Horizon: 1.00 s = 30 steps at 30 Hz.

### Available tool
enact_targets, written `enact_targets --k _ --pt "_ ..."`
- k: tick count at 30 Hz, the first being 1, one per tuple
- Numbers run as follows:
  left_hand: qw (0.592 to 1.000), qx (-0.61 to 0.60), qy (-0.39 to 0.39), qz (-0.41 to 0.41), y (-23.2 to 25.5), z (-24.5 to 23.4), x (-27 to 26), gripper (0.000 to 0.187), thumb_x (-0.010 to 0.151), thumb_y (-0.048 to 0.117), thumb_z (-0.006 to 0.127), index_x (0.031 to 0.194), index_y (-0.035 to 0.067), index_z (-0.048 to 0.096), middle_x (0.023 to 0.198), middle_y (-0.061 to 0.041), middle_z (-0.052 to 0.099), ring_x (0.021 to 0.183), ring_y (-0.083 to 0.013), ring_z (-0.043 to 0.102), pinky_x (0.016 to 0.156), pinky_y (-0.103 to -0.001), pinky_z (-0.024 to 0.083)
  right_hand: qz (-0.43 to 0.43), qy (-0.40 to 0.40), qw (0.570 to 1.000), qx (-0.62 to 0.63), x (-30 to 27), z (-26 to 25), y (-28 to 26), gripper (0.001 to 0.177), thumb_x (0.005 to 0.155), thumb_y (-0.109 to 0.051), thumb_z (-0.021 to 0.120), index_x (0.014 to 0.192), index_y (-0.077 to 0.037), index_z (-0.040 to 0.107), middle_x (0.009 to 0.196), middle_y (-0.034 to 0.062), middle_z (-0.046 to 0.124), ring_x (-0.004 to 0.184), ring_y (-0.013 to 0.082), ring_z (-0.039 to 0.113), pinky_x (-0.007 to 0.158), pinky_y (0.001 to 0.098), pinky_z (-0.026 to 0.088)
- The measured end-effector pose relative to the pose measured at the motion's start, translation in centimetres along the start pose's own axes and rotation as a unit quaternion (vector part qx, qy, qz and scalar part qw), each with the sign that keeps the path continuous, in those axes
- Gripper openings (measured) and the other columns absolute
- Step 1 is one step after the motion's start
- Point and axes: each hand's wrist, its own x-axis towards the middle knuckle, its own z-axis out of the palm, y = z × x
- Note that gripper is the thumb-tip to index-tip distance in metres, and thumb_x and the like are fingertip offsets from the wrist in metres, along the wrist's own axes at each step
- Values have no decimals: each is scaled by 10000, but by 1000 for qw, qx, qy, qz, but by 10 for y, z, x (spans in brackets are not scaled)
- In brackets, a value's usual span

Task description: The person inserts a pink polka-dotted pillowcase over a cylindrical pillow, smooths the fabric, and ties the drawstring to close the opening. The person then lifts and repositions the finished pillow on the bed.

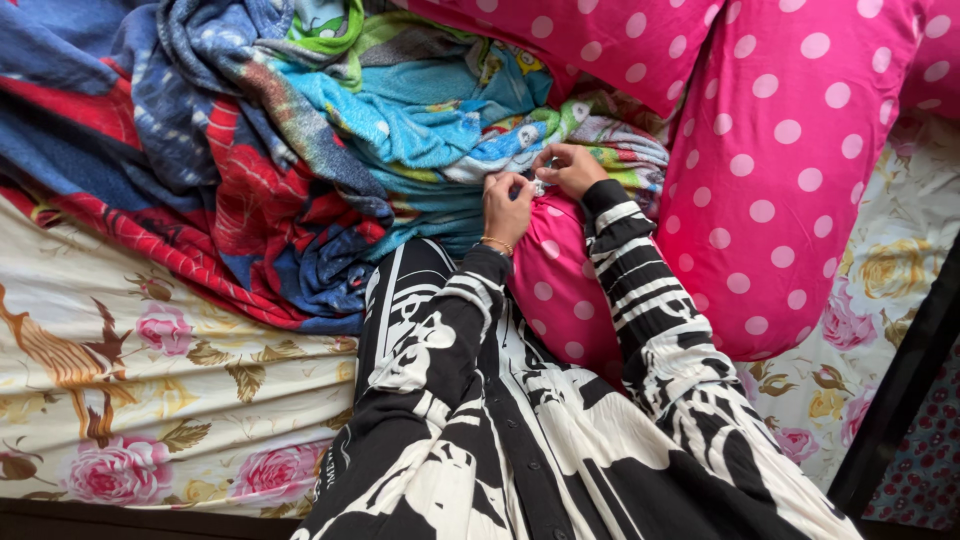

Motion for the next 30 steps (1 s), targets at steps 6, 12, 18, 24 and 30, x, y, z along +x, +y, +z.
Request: enact_targets --k 6,12,18,24,30 --pt "932 -225 -239 -152 -36 -22 -13 109 976 98 652 908 15 671 753 50 589 687 -35 509 609 -224 422 15 118 962 -247 -4 7 -14 85 826 -151 773 860 -87 728 730 73 696 691 180 656 663 347 501" --pt "910 -227 -312 -148 -24 -34 -18 140 1002 109 638 904 16 675 748 83 545 677 4 444 596 -200 383 -60 192 940 -277 -1 13 -3 73 774 -88 738 846 -88 726 765 116 710 728 269 706 681 401 534" --pt "914 -251 -274 -163 -25 -26 -21 189 1034 148 637 899 21 677 756 67 596 674 -11 477 595 -208 403 -66 263 925 -267 -3 15 -8 133 759 -82 821 862 -95 737 741 94 705 710 252 696 672 392 529" --pt "840 -439 -180 -264 -52 -5 -20 174 1044 157 565 1072 49 699 981 40 705 862 -22 622 790 -188 513 -135 113 977 -123 -17 10 -26 158 859 -150 812 960 -47 747 848 97 740 774 193 684 704 347 559" --pt "877 -332 -250 -240 -97 12 -17 212 1071 141 583 1162 3 715 1030 -6 705 886 -81 594 814 -241 493 -34 -8 970 -242 -32 14 -61 288 954 -305 761 999 -22 739 902 129 756 831 204 749 760 348 583"
